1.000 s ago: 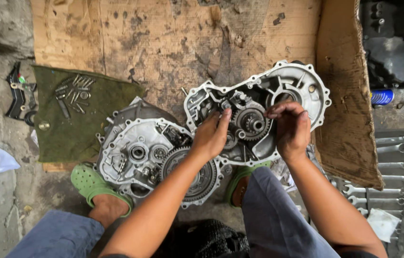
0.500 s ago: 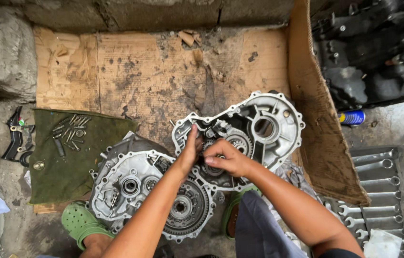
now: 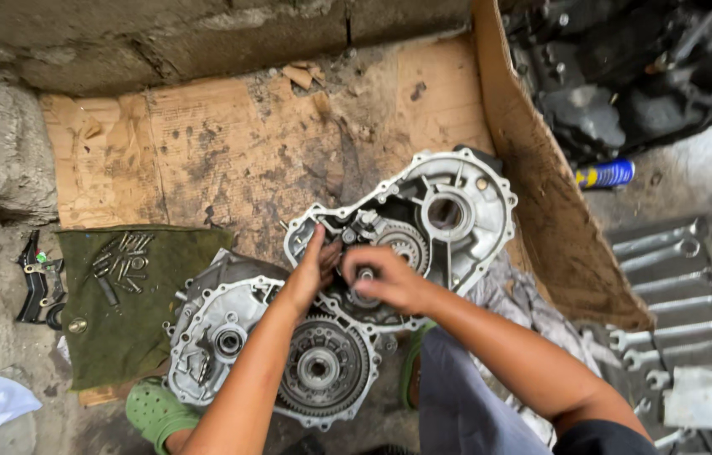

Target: The person sits on the floor and assembles internal components of a disassembled engine casing. They insert a cylindrical metal part into the gear assembly, rotate the gears to check alignment, and adjust the position of the casing halves.

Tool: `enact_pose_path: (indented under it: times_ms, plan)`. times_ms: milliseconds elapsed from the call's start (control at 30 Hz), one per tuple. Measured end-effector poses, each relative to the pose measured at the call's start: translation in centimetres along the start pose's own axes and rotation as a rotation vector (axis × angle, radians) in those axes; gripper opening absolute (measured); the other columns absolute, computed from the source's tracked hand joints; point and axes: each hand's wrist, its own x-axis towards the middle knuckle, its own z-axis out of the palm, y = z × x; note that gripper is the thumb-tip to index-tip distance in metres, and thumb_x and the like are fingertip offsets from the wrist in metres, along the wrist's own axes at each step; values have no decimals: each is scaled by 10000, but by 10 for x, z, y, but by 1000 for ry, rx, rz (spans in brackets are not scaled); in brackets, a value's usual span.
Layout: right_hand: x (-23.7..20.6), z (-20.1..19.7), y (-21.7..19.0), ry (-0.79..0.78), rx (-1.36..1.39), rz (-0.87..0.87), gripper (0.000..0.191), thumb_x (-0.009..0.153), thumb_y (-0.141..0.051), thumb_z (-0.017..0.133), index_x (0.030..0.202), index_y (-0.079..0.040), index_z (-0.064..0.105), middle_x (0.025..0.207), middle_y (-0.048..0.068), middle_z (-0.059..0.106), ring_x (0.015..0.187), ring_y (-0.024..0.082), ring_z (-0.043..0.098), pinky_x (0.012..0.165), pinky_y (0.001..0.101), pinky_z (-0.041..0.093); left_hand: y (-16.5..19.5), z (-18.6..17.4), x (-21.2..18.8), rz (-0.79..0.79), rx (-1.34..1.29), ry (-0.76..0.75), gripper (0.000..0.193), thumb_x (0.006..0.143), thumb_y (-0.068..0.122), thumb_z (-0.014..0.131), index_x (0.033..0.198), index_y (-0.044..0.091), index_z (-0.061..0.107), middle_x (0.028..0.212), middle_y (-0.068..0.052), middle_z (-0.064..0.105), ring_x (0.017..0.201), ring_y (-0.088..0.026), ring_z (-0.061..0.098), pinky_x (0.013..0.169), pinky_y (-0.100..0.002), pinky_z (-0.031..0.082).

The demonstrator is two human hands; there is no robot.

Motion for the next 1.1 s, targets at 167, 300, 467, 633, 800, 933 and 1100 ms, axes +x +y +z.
enact_pose_path:
  times_ms: [167, 300, 467, 633, 800, 933, 1100]
  plan:
    - [-8, -54, -15, 468, -183, 250, 673, 1079, -594, 270, 1113, -32, 637, 1124, 191, 672, 1105, 275, 650, 1010, 415, 517, -7, 10, 3, 104, 52, 30, 1129, 842, 857, 292, 1582, 5, 272, 1654, -184, 317, 1546, -278, 306, 1240, -437, 198]
    - [10, -74, -15, 204, -568, 589, 755, 1016, -613, 270, 1260, -18, 665, 1255, 253, 673, 1181, 391, 619, 1021, 461, 455, -10, 7, 8, 94, 34, 40, 1133, 837, 857, 280, 1566, -9, 325, 1642, -190, 359, 1535, -285, 323, 1226, -441, 189]
    - [25, -60, -18, 32, -638, 783, 804, 988, -674, 299, 1240, -24, 698, 1148, 276, 711, 1127, 434, 661, 995, 468, 492, -16, -4, 15, 61, -18, -18, 1151, 843, 869, 248, 1562, -27, 325, 1639, -189, 350, 1536, -292, 325, 1232, -437, 193]
    - [25, -56, -24, 86, -768, 827, 856, 913, -770, 356, 1260, -79, 723, 1074, 275, 723, 1063, 447, 674, 975, 487, 503, -20, -3, 28, 86, 18, 60, 1129, 856, 846, 321, 1535, -55, 373, 1592, -223, 433, 1478, -328, 431, 1213, -439, 273]
    - [24, -55, -13, 32, -808, 774, 849, 882, -783, 379, 1248, -101, 727, 1047, 254, 729, 1022, 441, 678, 920, 496, 512, -20, -7, 32, 124, 57, 62, 1104, 871, 831, 384, 1488, -82, 455, 1525, -263, 527, 1425, -342, 536, 1200, -430, 355]
    - [15, -49, -7, 41, -863, 709, 798, 957, -733, 434, 1251, -45, 711, 1072, 280, 713, 1046, 451, 666, 911, 514, 503, -13, -19, 20, 13, 76, -63, 1098, 845, 858, 278, 1524, 10, 436, 1542, -192, 492, 1430, -293, 484, 1184, -436, 284]
    - [0, -24, -25, 266, -635, 465, 582, 1068, -506, 450, 1264, -11, 685, 1209, 266, 682, 1151, 438, 628, 983, 484, 471, 16, -66, -32, 227, 150, -132, 1088, 865, 853, 209, 1515, 24, 480, 1508, -175, 587, 1436, -276, 522, 1204, -438, 299]
